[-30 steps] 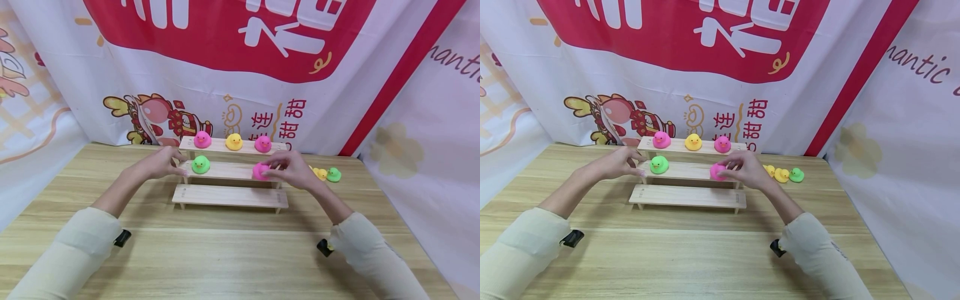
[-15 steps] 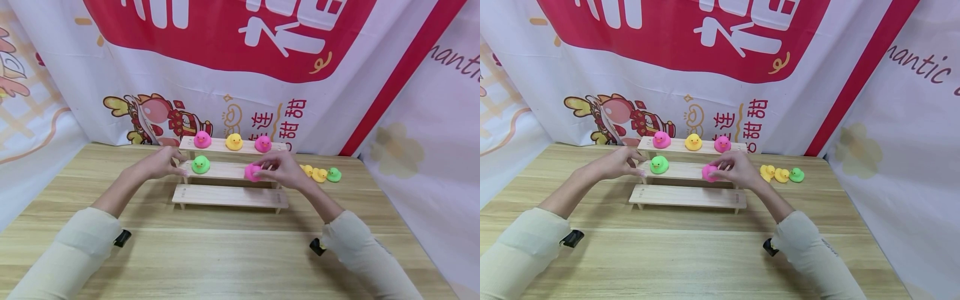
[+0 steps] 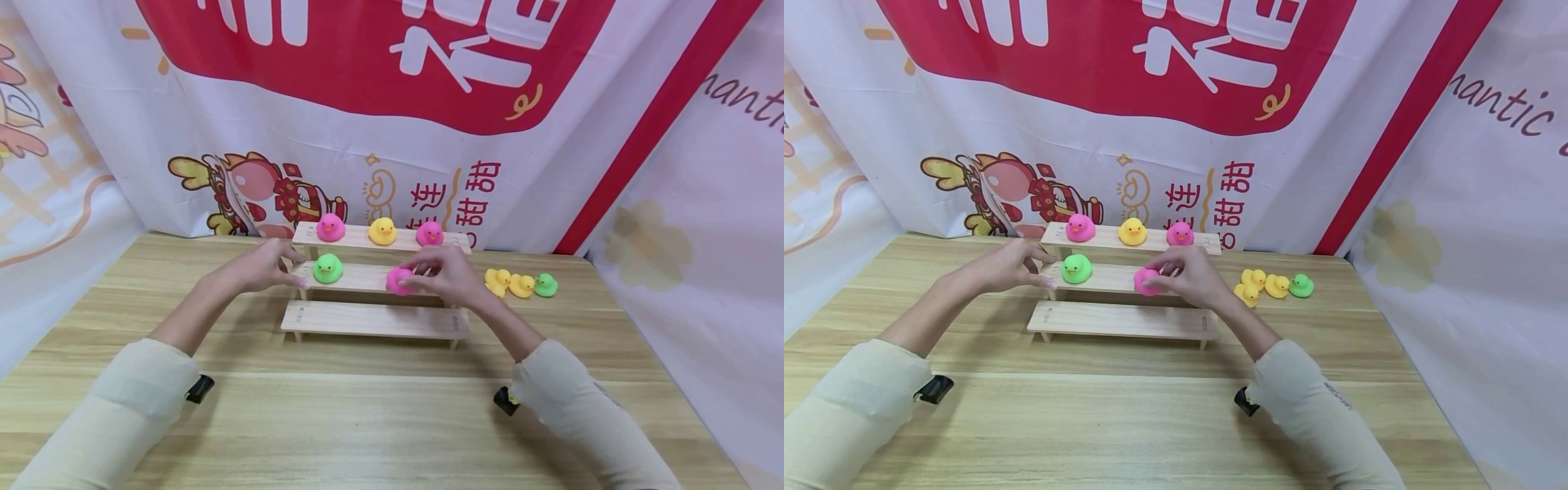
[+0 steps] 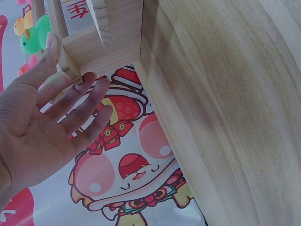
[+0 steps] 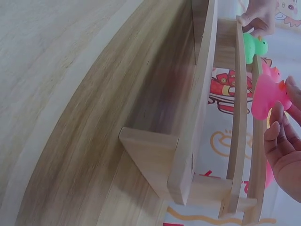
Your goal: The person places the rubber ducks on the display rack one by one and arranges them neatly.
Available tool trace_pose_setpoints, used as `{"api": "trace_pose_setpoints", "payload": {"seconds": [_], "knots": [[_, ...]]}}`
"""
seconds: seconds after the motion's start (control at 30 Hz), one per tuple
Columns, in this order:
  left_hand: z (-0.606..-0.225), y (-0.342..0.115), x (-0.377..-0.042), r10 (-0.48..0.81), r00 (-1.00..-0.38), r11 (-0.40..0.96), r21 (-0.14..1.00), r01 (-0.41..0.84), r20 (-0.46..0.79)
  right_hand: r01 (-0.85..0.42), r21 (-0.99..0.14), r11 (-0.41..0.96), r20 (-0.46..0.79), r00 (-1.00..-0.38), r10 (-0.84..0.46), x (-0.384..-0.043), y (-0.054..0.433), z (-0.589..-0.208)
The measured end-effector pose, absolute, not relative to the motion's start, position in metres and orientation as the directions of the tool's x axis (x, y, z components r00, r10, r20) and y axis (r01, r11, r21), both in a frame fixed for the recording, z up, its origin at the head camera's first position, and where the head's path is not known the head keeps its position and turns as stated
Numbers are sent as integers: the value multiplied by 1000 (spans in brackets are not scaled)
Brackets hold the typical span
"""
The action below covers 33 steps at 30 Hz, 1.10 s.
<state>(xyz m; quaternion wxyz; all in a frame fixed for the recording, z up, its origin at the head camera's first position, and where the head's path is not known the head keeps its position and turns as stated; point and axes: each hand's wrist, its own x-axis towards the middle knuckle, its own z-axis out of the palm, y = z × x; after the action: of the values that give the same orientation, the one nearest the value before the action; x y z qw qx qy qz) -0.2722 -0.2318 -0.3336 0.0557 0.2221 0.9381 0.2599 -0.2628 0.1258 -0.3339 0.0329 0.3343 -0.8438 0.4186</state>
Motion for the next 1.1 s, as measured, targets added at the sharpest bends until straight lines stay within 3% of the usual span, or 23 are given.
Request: {"api": "trace_pose_setpoints", "payload": {"seconds": [1.1], "knots": [[-333, -232, -272, 448, -894, 760, 521, 389, 14, -581, -675, 455, 337, -791, -510, -268, 94, -335]]}}
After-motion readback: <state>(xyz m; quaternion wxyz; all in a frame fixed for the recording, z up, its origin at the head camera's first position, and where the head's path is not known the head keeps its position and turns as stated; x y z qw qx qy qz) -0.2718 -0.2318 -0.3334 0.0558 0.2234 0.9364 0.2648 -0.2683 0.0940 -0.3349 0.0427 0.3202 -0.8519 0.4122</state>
